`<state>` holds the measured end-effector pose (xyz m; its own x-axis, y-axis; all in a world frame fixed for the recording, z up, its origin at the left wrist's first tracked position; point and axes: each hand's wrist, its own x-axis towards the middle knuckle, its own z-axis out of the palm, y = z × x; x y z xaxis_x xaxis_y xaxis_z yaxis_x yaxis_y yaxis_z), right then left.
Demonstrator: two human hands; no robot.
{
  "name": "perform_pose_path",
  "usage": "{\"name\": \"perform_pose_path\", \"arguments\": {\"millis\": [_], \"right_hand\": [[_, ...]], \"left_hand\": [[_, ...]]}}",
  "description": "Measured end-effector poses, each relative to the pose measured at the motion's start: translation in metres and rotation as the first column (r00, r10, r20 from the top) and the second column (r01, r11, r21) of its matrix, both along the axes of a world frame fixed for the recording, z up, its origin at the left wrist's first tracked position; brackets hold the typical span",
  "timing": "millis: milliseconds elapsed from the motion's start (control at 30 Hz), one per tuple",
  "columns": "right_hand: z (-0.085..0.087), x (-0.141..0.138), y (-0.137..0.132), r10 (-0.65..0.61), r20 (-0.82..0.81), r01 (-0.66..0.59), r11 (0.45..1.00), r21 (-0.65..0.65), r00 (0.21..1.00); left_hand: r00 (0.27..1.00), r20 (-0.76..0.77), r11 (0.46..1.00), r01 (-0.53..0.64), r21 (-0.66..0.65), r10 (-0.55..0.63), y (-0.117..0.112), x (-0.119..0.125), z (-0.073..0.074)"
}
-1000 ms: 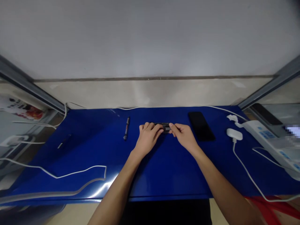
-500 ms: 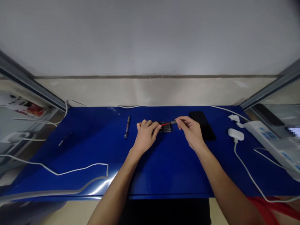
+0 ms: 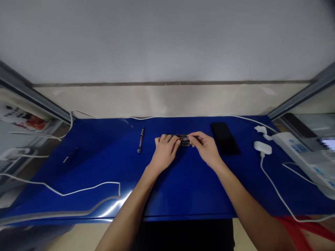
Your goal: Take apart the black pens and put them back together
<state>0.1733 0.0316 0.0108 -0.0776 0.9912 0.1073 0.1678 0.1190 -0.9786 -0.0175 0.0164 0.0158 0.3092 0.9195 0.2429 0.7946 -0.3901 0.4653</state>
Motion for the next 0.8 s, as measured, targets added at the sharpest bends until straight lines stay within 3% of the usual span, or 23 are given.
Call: {"name": "perform_pose_path", "arguments": {"millis": [333,567,733,800], "right_hand": [[-0.0035,-0.0050,-0.0027,0.099,0.013,-0.098,0.995,-0.008,0.995],[0.0021,-0.0052,-0.0076,0.012,0.273,-0.009,1.000,-0.011,0.962],[0.0039,-0.0056,-0.0070,0.056,0.214,-0.069,0.996,0.052,0.975],[0.0036,-0.0048,-0.0064,0.040,0.273,-0.063,0.995,0.076,0.961]], "left_hand": [[1.000,0.019,1.000,0.019,-0.008,-0.019,-0.0009,0.0017,-0.0038],[0.996,-0.053,0.997,0.071,0.022,-0.069,-0.0028,0.0046,-0.0051],[0.998,-0.068,1.000,-0.002,0.017,0.004,-0.0021,0.0052,-0.0062],[0.999,-0.039,1.000,0.021,0.020,-0.020,-0.0025,0.0050,-0.0051]]}}
